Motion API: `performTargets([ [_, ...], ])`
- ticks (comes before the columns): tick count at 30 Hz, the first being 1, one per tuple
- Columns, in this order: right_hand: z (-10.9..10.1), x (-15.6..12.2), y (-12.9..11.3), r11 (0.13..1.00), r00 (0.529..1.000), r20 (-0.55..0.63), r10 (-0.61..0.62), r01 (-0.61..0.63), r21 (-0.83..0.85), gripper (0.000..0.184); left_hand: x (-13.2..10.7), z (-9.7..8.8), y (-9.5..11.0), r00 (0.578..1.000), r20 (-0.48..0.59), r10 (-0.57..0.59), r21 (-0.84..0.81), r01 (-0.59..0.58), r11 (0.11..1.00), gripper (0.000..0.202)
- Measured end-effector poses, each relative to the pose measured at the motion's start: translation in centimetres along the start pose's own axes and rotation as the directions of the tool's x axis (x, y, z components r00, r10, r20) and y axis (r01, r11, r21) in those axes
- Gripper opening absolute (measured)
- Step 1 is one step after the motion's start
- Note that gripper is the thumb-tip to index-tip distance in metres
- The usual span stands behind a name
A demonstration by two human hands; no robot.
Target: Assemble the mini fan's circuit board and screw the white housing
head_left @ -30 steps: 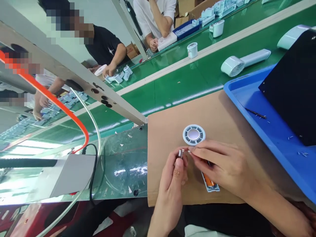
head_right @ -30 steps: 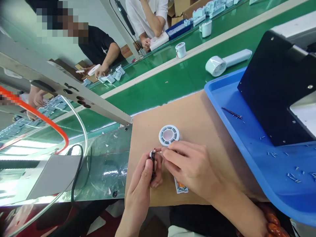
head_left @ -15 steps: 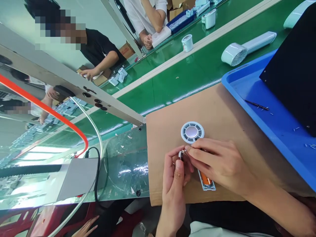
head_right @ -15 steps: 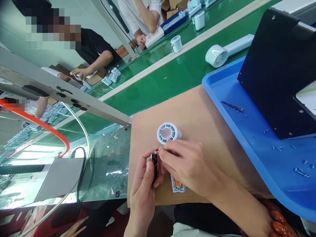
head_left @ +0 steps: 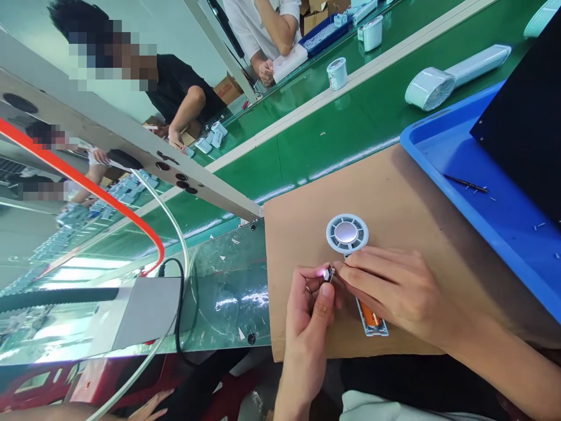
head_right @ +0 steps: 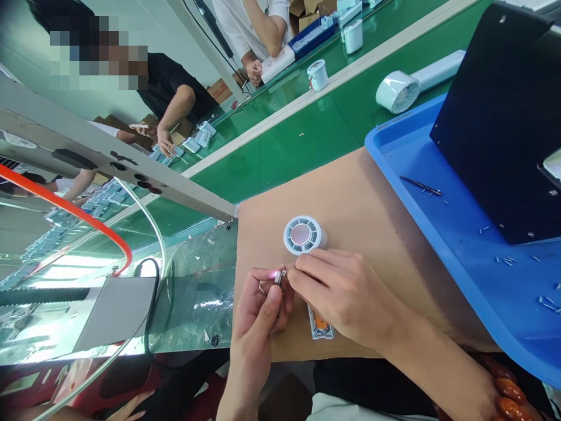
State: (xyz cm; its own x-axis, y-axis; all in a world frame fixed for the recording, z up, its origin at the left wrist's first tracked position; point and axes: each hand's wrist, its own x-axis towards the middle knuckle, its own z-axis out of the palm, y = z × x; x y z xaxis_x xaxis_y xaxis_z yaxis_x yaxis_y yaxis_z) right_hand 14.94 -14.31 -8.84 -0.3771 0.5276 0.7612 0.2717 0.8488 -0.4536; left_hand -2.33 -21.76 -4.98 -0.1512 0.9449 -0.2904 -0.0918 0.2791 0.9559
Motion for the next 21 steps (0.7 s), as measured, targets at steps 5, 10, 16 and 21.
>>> performTargets([
  [5, -0.1, 0.3, -0.2, 0.996, 0.997, -0.033, 0.066, -0.064, 0.058, 0.009, 0.5, -1.3, 2.0, 0.984, 0.156, -0.085, 0.014, 0.083, 0.996, 0.051],
  [10, -0.4, 0.1, 0.0, 0.996, 0.998, -0.012, 0.057, -0.056, 0.065, 0.021, 0.7, -1.8, 2.5, 0.970, 0.215, -0.114, 0.009, 0.115, 0.993, 0.046],
  [16, -0.7, -0.2, 0.0, 0.999, 1.000, -0.018, -0.005, 0.005, 0.039, 0.023, 0.6, -1.6, 2.2, 0.962, 0.236, -0.135, -0.013, 0.143, 0.990, 0.046],
  [21, -0.8, -0.4, -0.1, 0.999, 0.999, -0.018, -0.045, 0.045, 0.012, 0.024, 0.7, -1.7, 2.2, 0.954, 0.279, -0.108, -0.005, 0.114, 0.994, 0.044],
])
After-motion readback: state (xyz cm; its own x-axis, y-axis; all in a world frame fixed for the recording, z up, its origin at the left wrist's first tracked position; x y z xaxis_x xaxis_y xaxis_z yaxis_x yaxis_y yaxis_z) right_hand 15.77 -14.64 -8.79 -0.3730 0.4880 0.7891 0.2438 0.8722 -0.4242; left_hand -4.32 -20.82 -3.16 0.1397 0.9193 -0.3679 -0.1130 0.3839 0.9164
